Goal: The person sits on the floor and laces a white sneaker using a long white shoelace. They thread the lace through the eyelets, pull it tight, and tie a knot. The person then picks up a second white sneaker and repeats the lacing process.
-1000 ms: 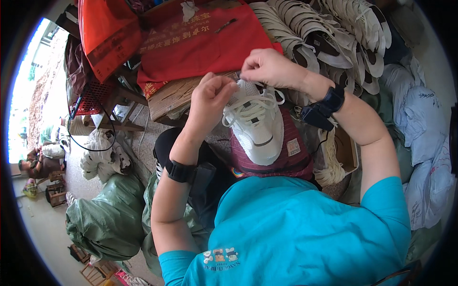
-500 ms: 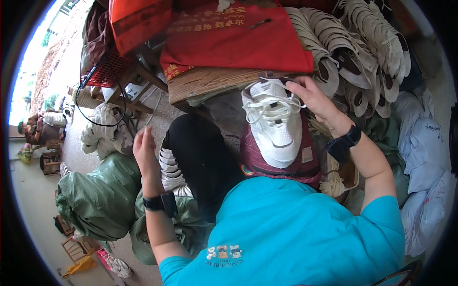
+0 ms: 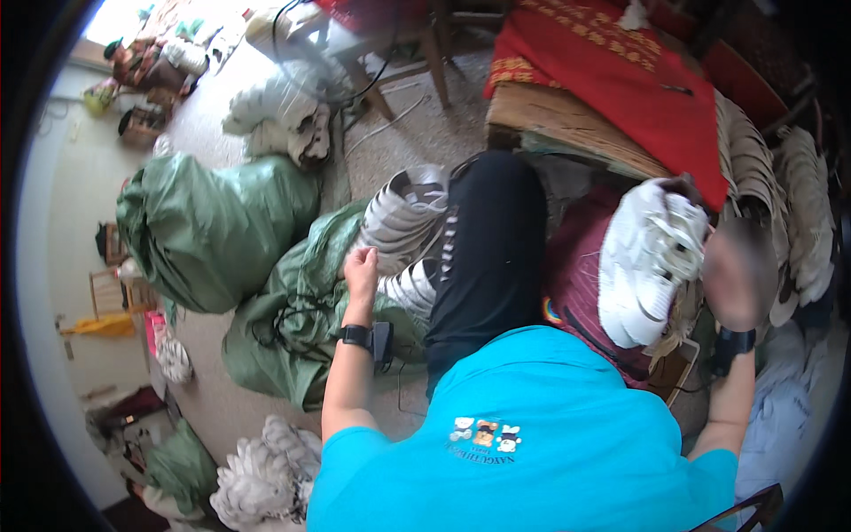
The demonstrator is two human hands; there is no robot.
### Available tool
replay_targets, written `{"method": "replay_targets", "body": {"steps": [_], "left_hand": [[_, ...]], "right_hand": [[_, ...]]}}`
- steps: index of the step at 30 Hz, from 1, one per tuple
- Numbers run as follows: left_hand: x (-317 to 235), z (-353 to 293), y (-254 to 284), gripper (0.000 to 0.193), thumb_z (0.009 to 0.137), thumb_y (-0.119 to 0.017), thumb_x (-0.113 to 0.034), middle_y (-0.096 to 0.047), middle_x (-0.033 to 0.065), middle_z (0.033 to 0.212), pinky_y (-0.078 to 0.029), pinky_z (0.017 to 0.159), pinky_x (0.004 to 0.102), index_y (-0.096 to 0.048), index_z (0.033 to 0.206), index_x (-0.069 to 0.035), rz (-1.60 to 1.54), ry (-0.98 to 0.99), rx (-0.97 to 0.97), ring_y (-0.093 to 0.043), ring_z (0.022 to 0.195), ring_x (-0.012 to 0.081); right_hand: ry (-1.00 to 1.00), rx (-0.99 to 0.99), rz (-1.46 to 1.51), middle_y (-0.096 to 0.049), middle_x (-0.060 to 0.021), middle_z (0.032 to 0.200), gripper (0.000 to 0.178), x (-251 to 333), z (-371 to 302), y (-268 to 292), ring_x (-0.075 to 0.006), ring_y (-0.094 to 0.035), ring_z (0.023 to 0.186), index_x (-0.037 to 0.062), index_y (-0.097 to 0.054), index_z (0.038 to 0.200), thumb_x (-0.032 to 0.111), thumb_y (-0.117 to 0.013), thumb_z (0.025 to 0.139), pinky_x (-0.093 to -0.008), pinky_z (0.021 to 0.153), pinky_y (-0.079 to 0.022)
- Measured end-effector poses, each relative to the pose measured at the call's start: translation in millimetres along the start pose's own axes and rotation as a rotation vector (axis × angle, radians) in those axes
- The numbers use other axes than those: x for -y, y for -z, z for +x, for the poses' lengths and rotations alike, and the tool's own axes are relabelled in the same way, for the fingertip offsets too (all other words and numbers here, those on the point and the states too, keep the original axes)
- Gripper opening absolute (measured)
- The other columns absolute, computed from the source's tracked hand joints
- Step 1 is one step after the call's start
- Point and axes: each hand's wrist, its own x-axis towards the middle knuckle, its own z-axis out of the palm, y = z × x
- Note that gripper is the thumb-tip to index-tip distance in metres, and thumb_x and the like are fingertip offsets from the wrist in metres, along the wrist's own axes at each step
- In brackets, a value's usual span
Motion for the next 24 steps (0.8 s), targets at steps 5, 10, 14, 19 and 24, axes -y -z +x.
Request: {"method": "replay_targets", "body": {"steps": [5, 10, 14, 19, 24], "left_hand": [[48.1, -37.6, -8.0, 0.021, 0.091, -0.067, -0.02, -0.074, 0.0143, 0.091, -0.054, 0.078, 0.0351, -0.072, 0.098, -0.001, 0.191, 0.105, 0.069, -0.07, 0.083, 0.0228], [49.6, -70.0, -33.5, 0.024, 0.089, -0.069, -0.021, -0.064, 0.0149, 0.096, -0.051, 0.084, 0.0396, -0.07, 0.101, -0.001, 0.403, -0.15, 0.1, -0.063, 0.092, 0.0298], [24.6, -63.6, -66.6, 0.041, 0.087, -0.072, -0.035, -0.061, 0.0168, 0.105, -0.046, 0.093, 0.0432, -0.067, 0.11, -0.001, 0.537, -0.282, 0.086, -0.056, 0.105, 0.0347], [-4.6, -47.2, -103.1, 0.041, 0.083, -0.069, -0.038, -0.053, 0.0176, 0.122, -0.047, 0.095, 0.0478, -0.068, 0.107, -0.005, 0.88, -0.104, 0.216, -0.049, 0.117, 0.0377], [48.7, -24.1, -111.2, 0.025, 0.082, -0.062, -0.015, -0.051, 0.0162, 0.128, -0.049, 0.096, 0.0506, -0.068, 0.106, -0.01, 0.917, -0.218, 0.26, -0.044, 0.124, 0.04]], "right_hand": [[-0.017, -0.099, -0.015, -0.065, -0.0108, 0.123, 0.052, -3.5, -32.2, 48.3, -0.0197, -0.065, 0.107, -0.0024, -0.054, 0.134, 0.019, -0.059, 0.086, -0.0331, 0.095, -0.052], [-0.039, -0.192, 0.322, -0.064, -0.0084, 0.129, 0.054, -13.5, -26.1, 49.7, -0.0254, -0.062, 0.115, 0.0054, -0.055, 0.137, 0.038, -0.061, 0.095, -0.0418, 0.102, -0.049], [-0.052, -0.089, 0.324, -0.064, -0.0091, 0.13, 0.048, -38.0, -30.5, 70.0, -0.0288, -0.062, 0.118, 0.0071, -0.055, 0.137, 0.037, -0.053, 0.1, -0.0461, 0.102, -0.048], [-0.122, -0.247, 0.355, -0.065, -0.0131, 0.128, 0.048, -37.4, -36.1, 89.0, -0.0304, -0.062, 0.117, 0.006, -0.057, 0.134, 0.04, -0.052, 0.1, -0.0483, 0.107, -0.044], [-0.11, -0.281, 0.431, -0.07, -0.0128, 0.117, 0.038, -2.4, -18.6, 6.6, -0.0262, -0.066, 0.109, 0.0027, -0.065, 0.12, 0.031, -0.07, 0.093, -0.0439, 0.1, -0.051]]}}
